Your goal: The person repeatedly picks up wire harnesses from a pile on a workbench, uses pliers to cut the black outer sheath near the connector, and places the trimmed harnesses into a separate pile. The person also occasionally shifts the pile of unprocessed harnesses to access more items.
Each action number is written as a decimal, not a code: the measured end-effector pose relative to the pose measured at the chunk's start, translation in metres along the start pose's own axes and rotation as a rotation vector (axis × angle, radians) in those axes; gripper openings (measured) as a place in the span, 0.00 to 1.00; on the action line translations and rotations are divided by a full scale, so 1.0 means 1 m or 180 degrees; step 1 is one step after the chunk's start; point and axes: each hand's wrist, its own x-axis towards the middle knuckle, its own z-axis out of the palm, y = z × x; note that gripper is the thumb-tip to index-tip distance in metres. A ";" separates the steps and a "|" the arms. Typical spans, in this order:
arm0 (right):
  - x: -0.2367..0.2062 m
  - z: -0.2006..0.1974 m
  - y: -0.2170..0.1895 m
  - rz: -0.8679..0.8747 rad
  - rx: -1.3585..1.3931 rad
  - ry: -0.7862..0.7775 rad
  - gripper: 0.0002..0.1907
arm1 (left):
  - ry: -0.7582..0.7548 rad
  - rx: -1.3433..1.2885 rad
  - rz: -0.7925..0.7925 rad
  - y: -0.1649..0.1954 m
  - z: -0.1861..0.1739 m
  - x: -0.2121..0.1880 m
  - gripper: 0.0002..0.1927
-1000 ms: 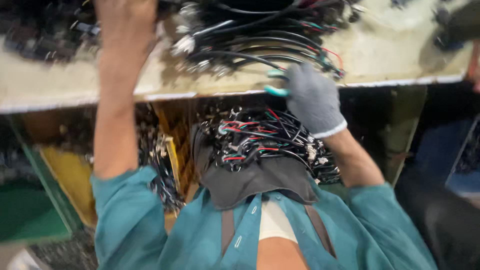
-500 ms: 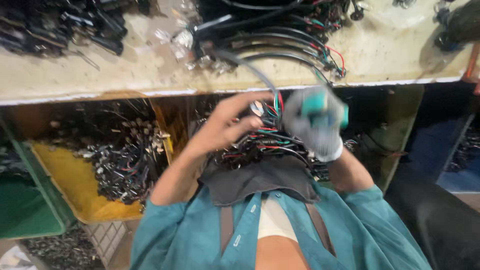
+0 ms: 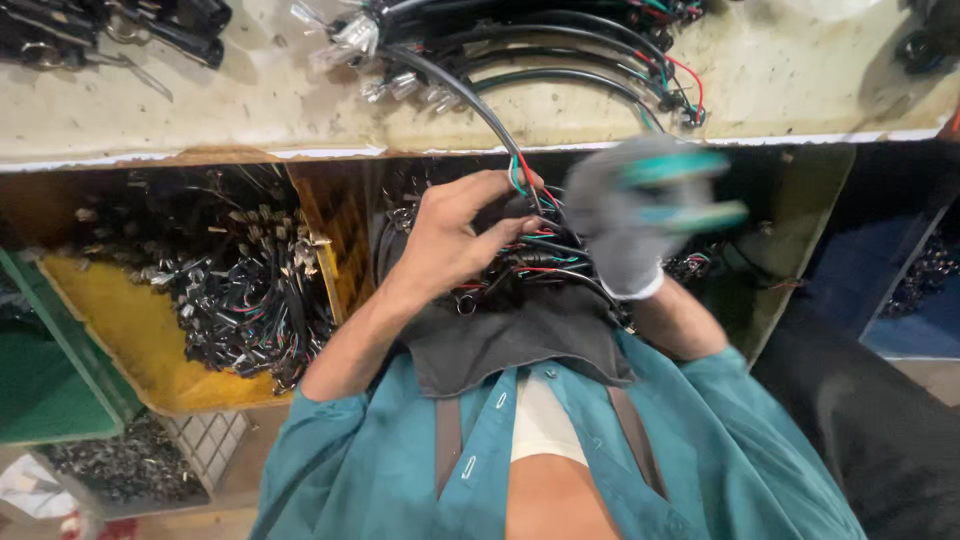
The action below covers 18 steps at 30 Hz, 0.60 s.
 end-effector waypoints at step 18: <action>0.038 -0.044 -0.004 0.0170 0.0485 0.0870 0.06 | -0.1072 0.2782 0.1159 0.025 0.002 0.008 0.34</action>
